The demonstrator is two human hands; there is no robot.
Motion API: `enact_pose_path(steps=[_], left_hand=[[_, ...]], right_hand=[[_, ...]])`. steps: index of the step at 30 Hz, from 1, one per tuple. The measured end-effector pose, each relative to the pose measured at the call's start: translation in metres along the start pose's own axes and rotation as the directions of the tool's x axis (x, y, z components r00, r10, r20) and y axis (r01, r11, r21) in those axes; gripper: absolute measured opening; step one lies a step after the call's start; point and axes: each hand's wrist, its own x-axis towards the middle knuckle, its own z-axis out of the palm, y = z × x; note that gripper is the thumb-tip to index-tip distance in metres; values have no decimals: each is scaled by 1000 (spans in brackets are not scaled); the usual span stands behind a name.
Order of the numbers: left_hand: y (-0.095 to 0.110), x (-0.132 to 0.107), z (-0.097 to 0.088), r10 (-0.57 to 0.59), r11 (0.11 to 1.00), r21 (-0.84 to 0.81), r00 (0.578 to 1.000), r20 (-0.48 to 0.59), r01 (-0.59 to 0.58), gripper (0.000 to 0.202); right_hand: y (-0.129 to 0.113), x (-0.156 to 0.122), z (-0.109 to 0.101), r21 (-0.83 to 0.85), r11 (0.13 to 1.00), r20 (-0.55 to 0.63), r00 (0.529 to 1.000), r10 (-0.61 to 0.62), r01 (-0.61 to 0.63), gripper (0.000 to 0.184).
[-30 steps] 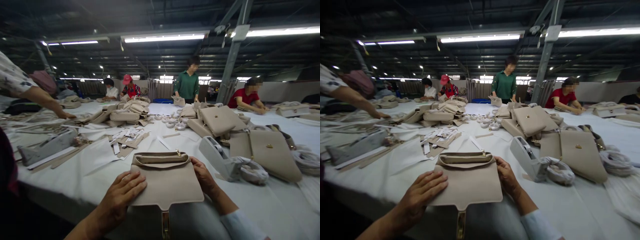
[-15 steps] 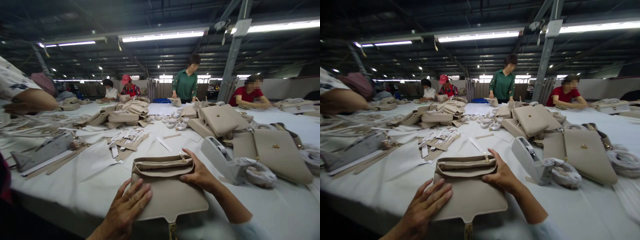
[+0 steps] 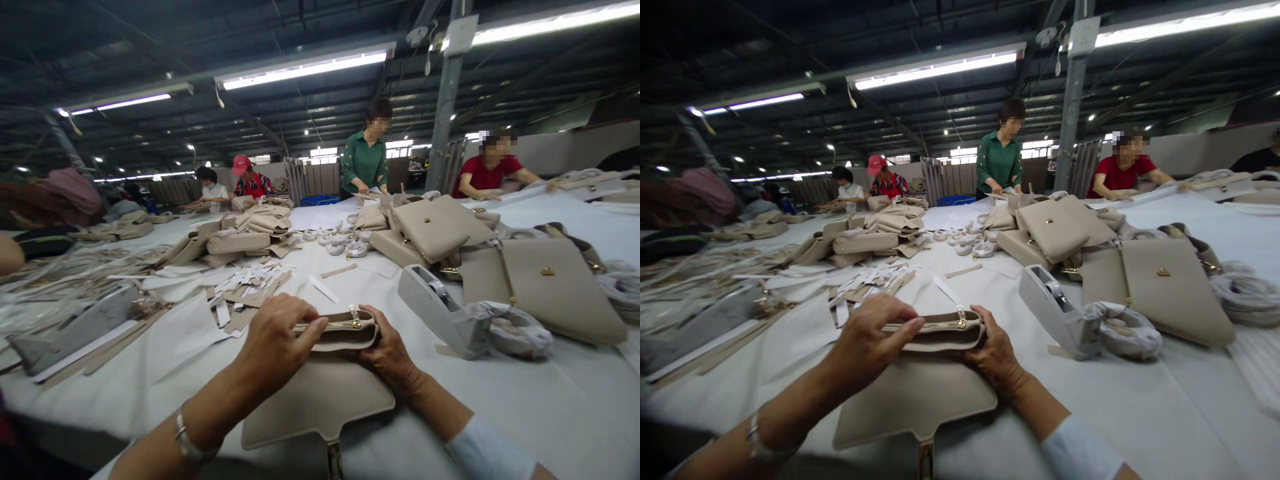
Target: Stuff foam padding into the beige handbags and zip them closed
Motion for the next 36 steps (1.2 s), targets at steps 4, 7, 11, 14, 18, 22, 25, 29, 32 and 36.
enact_pose_path(steps=[4, 7, 11, 14, 18, 22, 25, 29, 32, 36], left_hand=[[20, 49, 36, -74, 986, 166, 940, 334, 18, 51], [29, 66, 53, -98, 971, 238, 904, 415, -4, 59], [39, 68, 62, -131, 985, 155, 892, 432, 70, 42], [44, 62, 64, -123, 990, 117, 903, 411, 82, 30], [49, 54, 58, 6, 970, 225, 932, 363, -94, 25], [47, 48, 47, 20, 930, 331, 922, 388, -159, 20], [39, 46, 40, -103, 946, 321, 891, 442, -50, 24], [32, 42, 36, -179, 974, 208, 856, 484, 86, 22], [36, 35, 37, -140, 979, 196, 863, 485, 48, 31], [42, 29, 42, -81, 960, 276, 888, 453, -53, 32]], right_hand=[[-4, -3, 0, -17, 1000, 8, 1000, 11, -11, 68], [-6, -3, 1, -54, 998, -19, 999, 29, -30, 66], [-6, 0, -1, -107, 994, -31, 999, 10, -14, 69], [-6, 1, -2, -118, 993, -20, 1000, -3, 1, 67], [-11, -1, -3, -122, 993, -36, 999, -11, 7, 55], [-14, -2, -3, -102, 995, -39, 999, 12, -16, 52], [-12, -3, -3, -78, 997, -19, 1000, 13, -14, 51], [-11, -4, -3, -59, 998, -10, 1000, 25, -26, 49], [-11, -5, -2, -72, 997, -29, 999, 32, -34, 47], [-14, -6, -2, -55, 998, -28, 999, 21, -22, 47]])
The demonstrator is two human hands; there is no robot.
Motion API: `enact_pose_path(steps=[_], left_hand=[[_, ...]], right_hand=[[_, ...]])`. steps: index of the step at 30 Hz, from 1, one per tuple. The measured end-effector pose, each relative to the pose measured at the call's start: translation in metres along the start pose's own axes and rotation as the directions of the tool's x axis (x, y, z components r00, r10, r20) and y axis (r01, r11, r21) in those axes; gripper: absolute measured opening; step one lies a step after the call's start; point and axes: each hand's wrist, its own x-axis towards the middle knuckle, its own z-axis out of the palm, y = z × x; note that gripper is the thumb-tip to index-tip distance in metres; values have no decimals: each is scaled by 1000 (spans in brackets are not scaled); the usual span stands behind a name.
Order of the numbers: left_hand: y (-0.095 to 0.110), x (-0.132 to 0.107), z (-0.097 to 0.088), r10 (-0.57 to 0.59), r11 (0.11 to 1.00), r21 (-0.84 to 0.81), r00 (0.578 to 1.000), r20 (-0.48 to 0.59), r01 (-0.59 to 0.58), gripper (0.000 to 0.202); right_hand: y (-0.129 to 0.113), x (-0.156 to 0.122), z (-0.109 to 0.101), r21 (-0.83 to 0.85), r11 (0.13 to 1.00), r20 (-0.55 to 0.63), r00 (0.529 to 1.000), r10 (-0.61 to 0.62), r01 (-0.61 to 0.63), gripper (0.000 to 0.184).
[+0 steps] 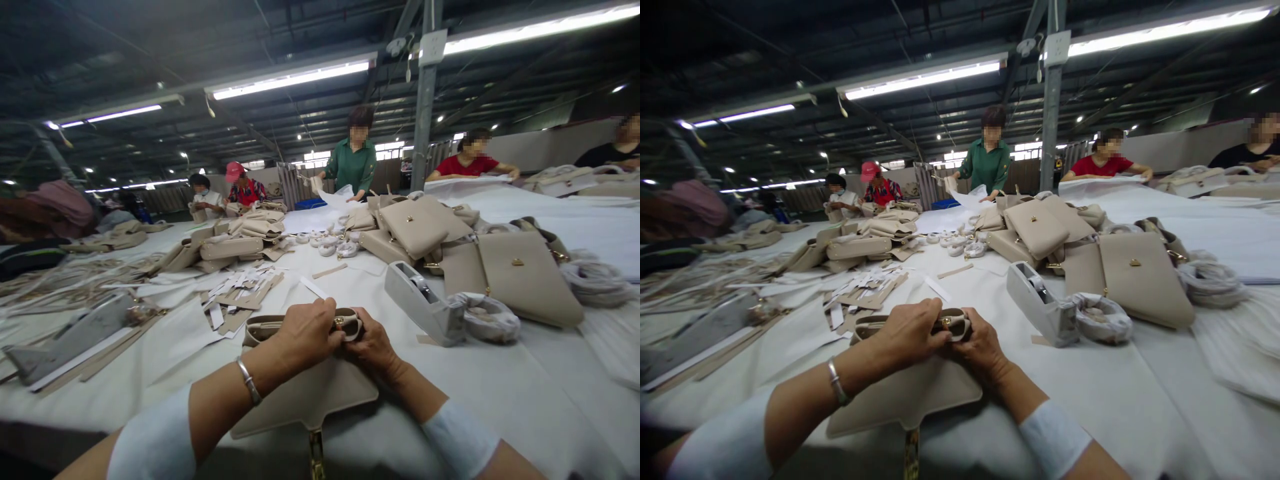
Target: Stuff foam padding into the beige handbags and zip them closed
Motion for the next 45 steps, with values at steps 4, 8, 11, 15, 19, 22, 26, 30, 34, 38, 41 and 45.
enact_pose_path(steps=[4, 8, 11, 15, 19, 22, 26, 30, 34, 38, 41, 45], left_hand=[[6, 6, 2, 15, 997, 73, 1000, -10, -14, 21], [11, 8, -5, 77, 990, 121, 997, -13, -75, 19], [10, 5, -13, 157, 978, 137, 987, 26, -159, 18], [4, 4, -22, 233, 968, 64, 966, 114, -241, 20], [-3, 7, -26, 169, 985, 14, 967, 193, -175, 25], [-19, 5, -29, 108, 994, 11, 970, 220, -113, 24], [-54, -4, -33, 29, 999, -35, 969, 245, -21, 19], [-90, -14, -35, -30, 992, -113, 964, 265, 62, 19], [-128, -23, -30, -51, 962, -243, 952, 301, 128, 17], [-160, -34, -19, -16, 871, -459, 945, 328, 174, 23], [-166, -44, -7, 2, 725, -659, 955, 295, 202, 31], [-165, -53, 22, -119, 630, -751, 981, 154, 195, 36]], right_hand=[[-3, 0, -3, 1, 1000, 10, 1000, -12, 12, 50], [-1, -2, -4, -46, 999, 0, 1000, -11, 11, 50], [-1, -2, -5, -64, 998, 3, 1000, -25, 25, 50], [-3, -3, -6, -65, 996, 27, 998, -56, 57, 48], [-4, -4, -6, -83, 996, 4, 999, -35, 35, 38], [-3, -4, -5, -112, 993, -27, 999, -32, 29, 26], [-1, -2, -3, -97, 995, -30, 999, -19, 16, 27], [2, -1, -2, -74, 997, -6, 1000, 12, -12, 30], [7, -1, 0, -58, 998, 2, 1000, 7, -7, 31], [8, 0, 0, -28, 1000, 7, 1000, 6, -6, 31], [1, -1, -2, 4, 1000, 34, 999, 23, -24, 29], [-9, -5, -8, 86, 989, 101, 989, 111, -120, 39]])
